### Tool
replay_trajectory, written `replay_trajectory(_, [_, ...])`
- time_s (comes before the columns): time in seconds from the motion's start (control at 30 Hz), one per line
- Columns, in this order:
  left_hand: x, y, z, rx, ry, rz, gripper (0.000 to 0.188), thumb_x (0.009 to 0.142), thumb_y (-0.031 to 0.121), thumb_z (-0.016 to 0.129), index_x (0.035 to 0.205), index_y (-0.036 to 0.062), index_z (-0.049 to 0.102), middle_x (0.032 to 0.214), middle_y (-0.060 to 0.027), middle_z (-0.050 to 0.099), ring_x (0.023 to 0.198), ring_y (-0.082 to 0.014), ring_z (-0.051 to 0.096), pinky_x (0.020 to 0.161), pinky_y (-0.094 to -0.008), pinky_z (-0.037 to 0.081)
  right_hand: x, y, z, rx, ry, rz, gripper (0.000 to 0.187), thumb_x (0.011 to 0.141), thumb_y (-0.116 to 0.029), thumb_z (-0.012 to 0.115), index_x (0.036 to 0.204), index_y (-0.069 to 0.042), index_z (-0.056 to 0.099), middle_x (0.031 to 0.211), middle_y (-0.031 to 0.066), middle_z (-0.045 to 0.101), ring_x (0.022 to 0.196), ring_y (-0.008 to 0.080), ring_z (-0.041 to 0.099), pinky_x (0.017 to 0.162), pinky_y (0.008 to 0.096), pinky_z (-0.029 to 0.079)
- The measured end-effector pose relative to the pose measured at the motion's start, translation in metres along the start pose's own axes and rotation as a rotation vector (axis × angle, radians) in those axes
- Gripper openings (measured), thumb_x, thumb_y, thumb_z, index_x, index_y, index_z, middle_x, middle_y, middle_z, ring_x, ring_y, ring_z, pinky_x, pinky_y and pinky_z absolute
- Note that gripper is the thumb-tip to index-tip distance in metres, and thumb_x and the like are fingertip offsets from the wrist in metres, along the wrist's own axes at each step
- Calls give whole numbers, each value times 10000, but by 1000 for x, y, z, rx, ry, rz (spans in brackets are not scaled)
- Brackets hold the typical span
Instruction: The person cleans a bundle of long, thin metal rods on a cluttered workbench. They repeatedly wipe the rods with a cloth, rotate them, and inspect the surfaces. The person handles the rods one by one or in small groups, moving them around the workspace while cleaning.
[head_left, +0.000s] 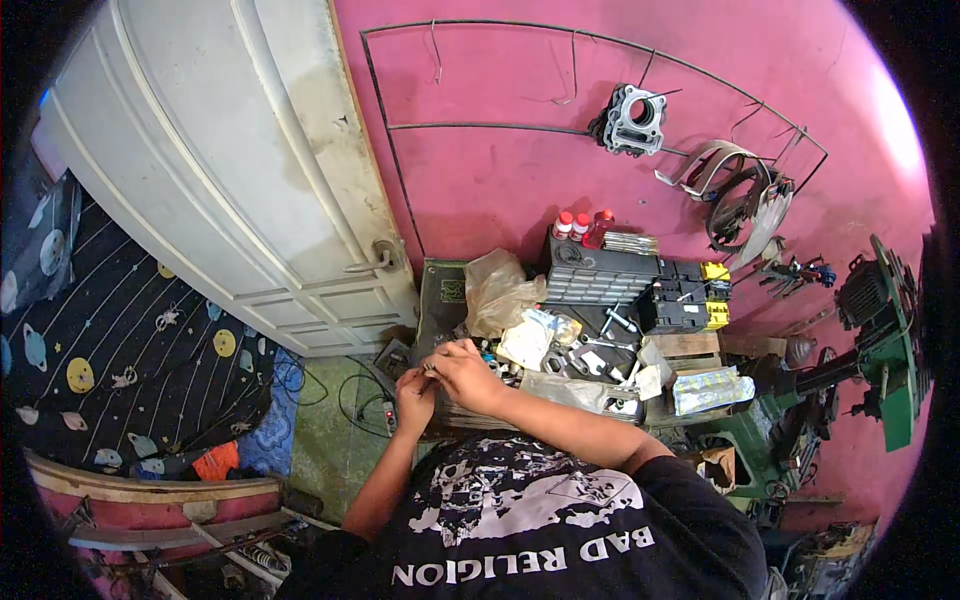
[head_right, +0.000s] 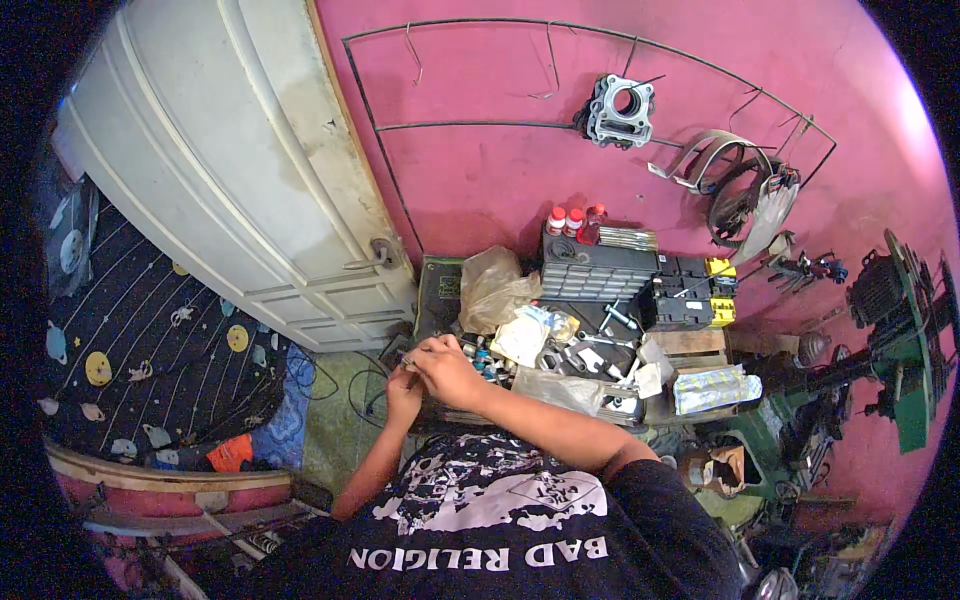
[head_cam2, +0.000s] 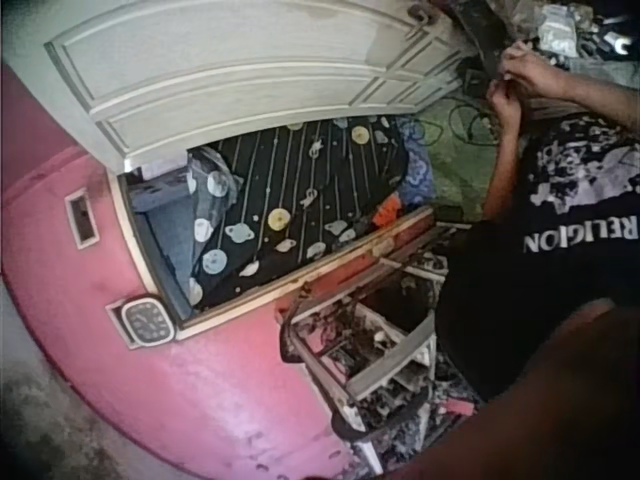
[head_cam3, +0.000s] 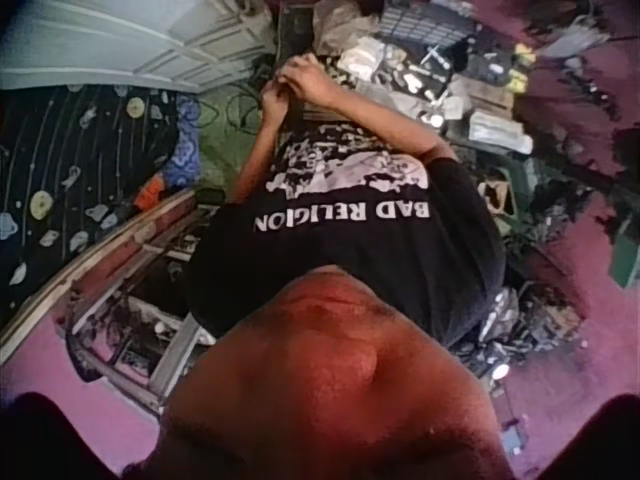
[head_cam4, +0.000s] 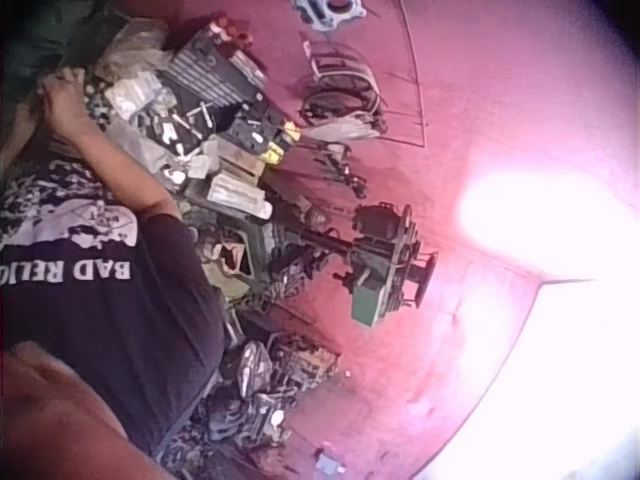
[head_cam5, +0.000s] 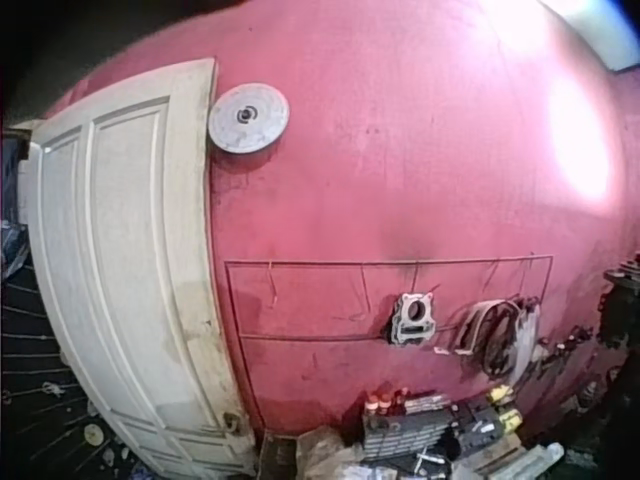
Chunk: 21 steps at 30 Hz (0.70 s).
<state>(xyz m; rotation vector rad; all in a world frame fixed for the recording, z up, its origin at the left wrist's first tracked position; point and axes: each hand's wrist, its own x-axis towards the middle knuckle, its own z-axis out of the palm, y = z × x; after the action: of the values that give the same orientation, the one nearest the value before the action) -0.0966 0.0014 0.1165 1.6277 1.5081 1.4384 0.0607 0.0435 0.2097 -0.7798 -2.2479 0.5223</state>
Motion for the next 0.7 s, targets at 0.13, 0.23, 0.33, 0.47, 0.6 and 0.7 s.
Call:
replay_trajectory(0.13, [-8,-30,5,133,10,83,163,747,-19,657,903,13,693,859,-145,665,860,-348,642,767,-414,493,-6,3,8,3,-144,50,164,866,-105,617,1029,-99,642,1029,69,658,1033,263,577,895,397,380])
replay_trajectory(0.23, [-4,-20,8,67,40,63,140,770,-20,647,898,7,696,859,-146,672,856,-333,647,757,-393,499,-6,13,8,16,-144,93,229,887,-180,631,1108,-122,645,1049,71,660,1041,264,580,900,403,374])
replay_trajectory(0.33, [3,-14,4,-62,48,-60,98,830,-9,632,899,1,702,876,-117,693,856,-268,656,772,-359,498,-9,18,2,48,-79,147,369,897,-300,654,1231,-145,625,1068,93,660,1062,276,579,908,422,368])
replay_trajectory(0.47, [30,42,-16,-474,110,-312,115,938,75,618,950,1,705,959,-70,717,926,-167,652,873,-312,480,-38,35,-13,-5,-293,391,513,887,-411,664,1334,-177,571,1124,126,660,1115,293,565,924,453,351])
replay_trajectory(0.6, [41,45,-21,-846,231,-520,191,959,204,644,1087,63,638,1125,-68,681,1055,-173,633,907,-335,443,-77,72,-11,214,-313,462,337,906,-280,668,1207,-129,668,994,126,706,958,280,648,840,398,456])
replay_trajectory(0.7, [36,31,-21,-990,219,-728,273,935,291,671,1169,167,604,1219,12,646,1164,-131,557,906,-378,402,-90,67,-21,475,-99,593,234,912,-144,663,1124,-59,712,952,97,743,868,181,682,801,302,511])
